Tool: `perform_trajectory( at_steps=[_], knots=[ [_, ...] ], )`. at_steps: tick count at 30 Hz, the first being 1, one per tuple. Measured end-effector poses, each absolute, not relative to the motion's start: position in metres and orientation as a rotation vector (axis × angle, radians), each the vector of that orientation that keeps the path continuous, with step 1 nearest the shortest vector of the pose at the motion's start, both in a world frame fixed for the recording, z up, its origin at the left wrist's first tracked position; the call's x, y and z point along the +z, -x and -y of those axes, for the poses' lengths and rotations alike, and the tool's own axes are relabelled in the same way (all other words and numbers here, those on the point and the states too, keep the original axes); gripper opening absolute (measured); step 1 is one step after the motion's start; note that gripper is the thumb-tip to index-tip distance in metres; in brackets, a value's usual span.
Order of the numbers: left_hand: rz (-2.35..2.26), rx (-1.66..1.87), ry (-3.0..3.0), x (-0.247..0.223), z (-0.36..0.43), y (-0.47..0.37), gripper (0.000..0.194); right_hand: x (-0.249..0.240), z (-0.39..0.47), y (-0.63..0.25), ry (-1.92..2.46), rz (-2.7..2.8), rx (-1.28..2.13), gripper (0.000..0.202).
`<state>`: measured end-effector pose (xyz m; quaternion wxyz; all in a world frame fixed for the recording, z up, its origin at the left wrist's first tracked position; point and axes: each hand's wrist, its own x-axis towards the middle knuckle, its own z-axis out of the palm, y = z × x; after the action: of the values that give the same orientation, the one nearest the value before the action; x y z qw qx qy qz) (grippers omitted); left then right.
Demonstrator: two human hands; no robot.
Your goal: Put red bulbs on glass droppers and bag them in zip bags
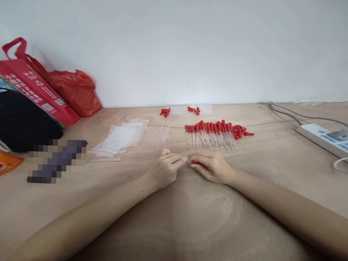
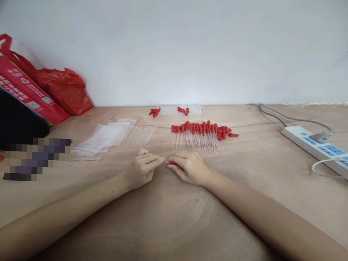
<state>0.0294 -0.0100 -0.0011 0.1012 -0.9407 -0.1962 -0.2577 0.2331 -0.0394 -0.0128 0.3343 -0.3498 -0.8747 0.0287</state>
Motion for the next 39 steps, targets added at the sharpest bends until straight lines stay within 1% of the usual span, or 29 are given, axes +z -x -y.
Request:
perform_trajectory(
  at_steps=[9,17,20,22,24,26,28,31,33,36,39],
  knots=[
    [0.633,-0.720,2.761,0.002,0.009,-0.032,0.032,-0.010,0.038,-0.232,0.975,2.194,0.053,0.017],
    [0.672,-0.729,2.816,0.003,0.014,-0.032,0.029,-0.008,0.036,-0.234,0.929,2.276,0.033,0.021],
    [0.846,-0.774,2.868,0.010,0.009,-0.033,0.023,0.001,0.033,-0.238,0.958,2.295,0.025,0.026],
    [1.140,-0.841,2.963,0.016,0.000,-0.035,0.020,0.007,0.028,-0.246,1.003,2.260,-0.008,0.036],
    [1.576,-0.914,3.062,0.021,-0.013,-0.038,0.019,0.014,0.021,-0.260,1.108,2.143,-0.057,0.042],
    [2.008,-0.949,3.073,0.025,-0.030,-0.041,0.015,0.020,0.012,-0.279,1.287,1.964,-0.107,0.036],
    [2.302,-0.908,2.990,0.026,-0.047,-0.047,0.011,0.026,0.003,-0.302,1.550,1.790,-0.143,0.031],
    [2.403,-0.853,2.942,0.023,-0.069,-0.058,0.010,0.030,-0.005,-0.337,1.987,1.626,-0.121,0.020],
    [2.424,-0.828,2.922,0.020,-0.080,-0.066,0.009,0.030,-0.007,-0.357,2.208,1.562,-0.060,0.018],
    [2.450,-0.793,2.897,0.016,-0.090,-0.076,0.009,0.026,-0.010,-0.378,2.373,1.561,0.109,0.027],
    [2.474,-0.779,2.885,0.015,-0.097,-0.084,0.010,0.019,-0.014,-0.388,2.407,1.554,0.231,0.036]
  ],
)
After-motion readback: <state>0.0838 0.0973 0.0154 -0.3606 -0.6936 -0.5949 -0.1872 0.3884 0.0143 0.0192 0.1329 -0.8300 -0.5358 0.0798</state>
